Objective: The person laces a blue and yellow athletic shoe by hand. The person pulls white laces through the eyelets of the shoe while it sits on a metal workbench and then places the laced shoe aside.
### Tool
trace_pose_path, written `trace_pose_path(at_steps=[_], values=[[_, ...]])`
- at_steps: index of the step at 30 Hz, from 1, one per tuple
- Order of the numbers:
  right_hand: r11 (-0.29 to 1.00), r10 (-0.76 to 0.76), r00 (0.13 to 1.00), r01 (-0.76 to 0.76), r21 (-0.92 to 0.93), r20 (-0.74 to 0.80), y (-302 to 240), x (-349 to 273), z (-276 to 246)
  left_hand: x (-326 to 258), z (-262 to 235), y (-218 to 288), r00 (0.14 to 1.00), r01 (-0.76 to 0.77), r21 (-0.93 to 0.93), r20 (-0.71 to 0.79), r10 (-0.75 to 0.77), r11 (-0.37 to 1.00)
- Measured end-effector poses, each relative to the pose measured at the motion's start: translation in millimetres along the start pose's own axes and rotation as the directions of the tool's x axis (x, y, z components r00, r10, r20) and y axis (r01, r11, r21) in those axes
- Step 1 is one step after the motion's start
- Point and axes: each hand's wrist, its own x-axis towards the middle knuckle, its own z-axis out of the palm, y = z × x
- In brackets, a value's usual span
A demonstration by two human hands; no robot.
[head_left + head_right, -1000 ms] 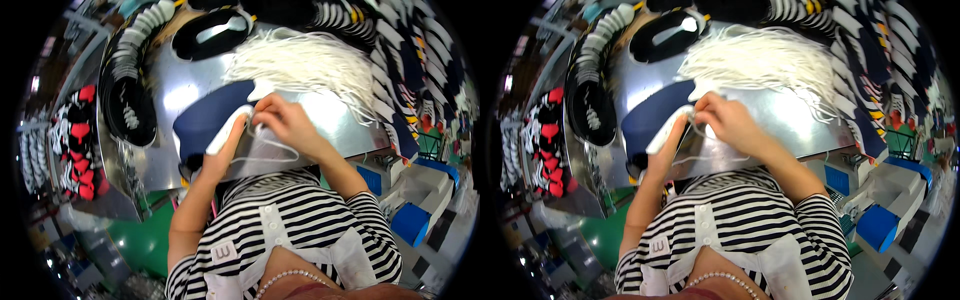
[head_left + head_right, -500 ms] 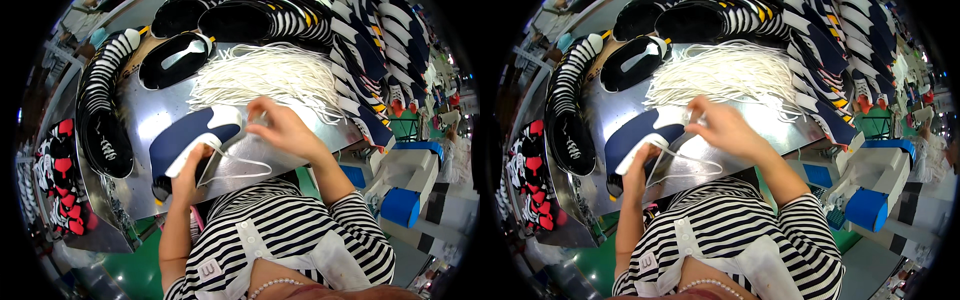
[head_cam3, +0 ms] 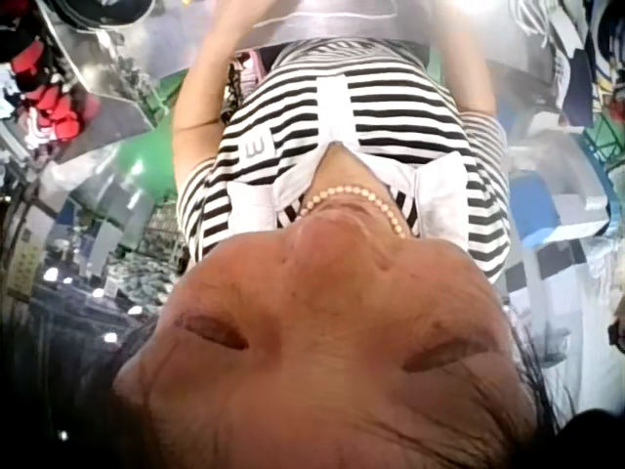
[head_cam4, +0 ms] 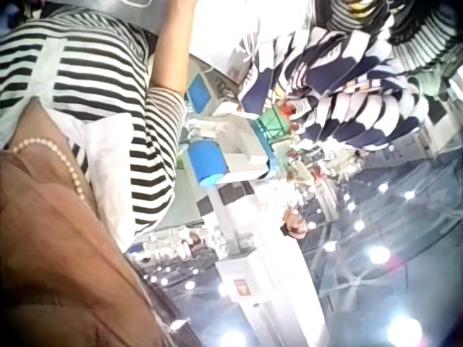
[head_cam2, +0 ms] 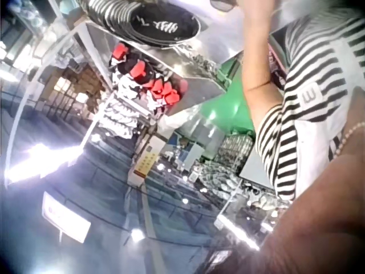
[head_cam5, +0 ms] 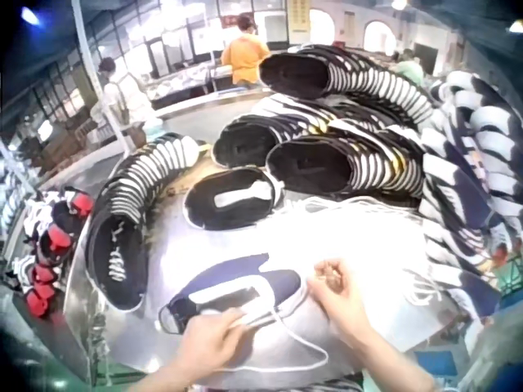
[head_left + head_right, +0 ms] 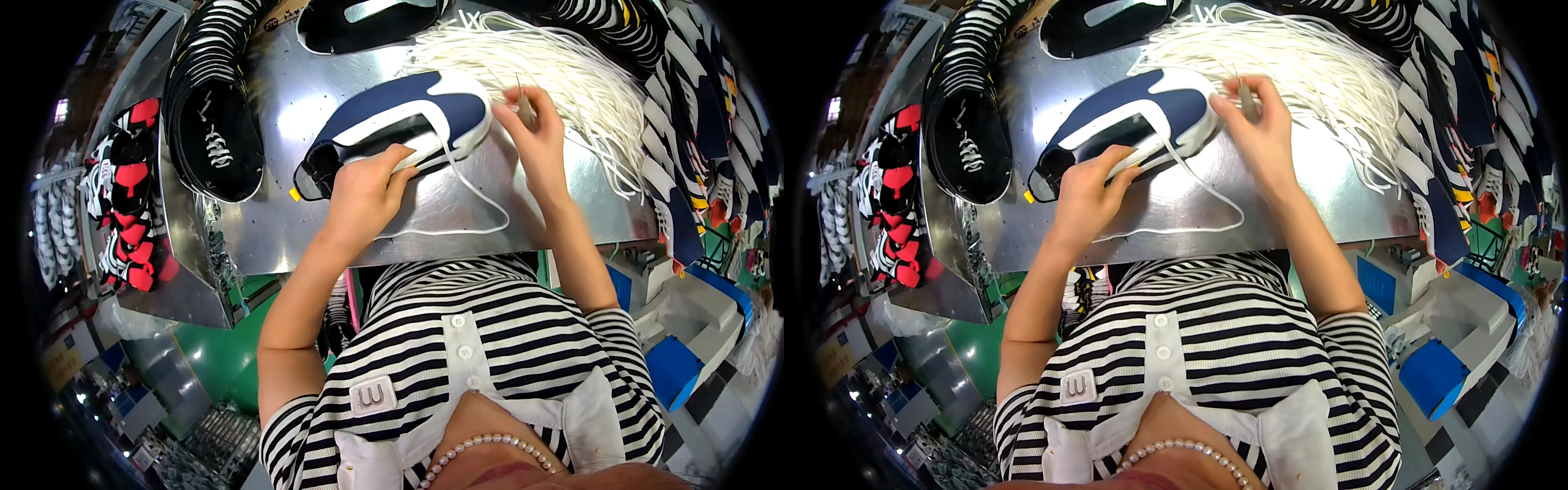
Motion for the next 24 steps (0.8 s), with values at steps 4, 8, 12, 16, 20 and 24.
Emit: trace_pose_path(at_steps=[4, 8, 12, 16, 20, 24], values=[[0.992, 0.119, 0.938, -0.095, -0.087, 0.325, -1, -27, 0, 6, -1, 22, 0.987, -0.059, 0.054, -0.149, 0.067, 0.997], [0.994, 0.109, 0.926, -0.096, -0.054, 0.36, 2, -23, 18, 12, -8, 42, 0.963, -0.103, 0.112, -0.239, 0.127, 0.988], [0.994, 0.071, 0.875, -0.02, -0.112, 0.479, -8, -35, 12, 12, -25, 43, 0.959, -0.05, 0.057, -0.277, 0.063, 0.997], [0.898, 0.02, 0.737, 0.284, -0.337, 0.676, 1, -76, -45, 23, -65, 36, 0.874, -0.05, -0.025, -0.484, 0.031, 0.998], [0.892, 0.176, 0.702, 0.183, -0.414, 0.69, 5, -127, -103, 21, -89, 41, 0.892, -0.058, -0.208, -0.451, -0.043, 0.976], [0.956, 0.148, 0.822, 0.023, -0.292, 0.55, -6, -128, -96, -2, -20, 19, 0.991, 0.12, 0.076, 0.052, -0.124, 0.99]])
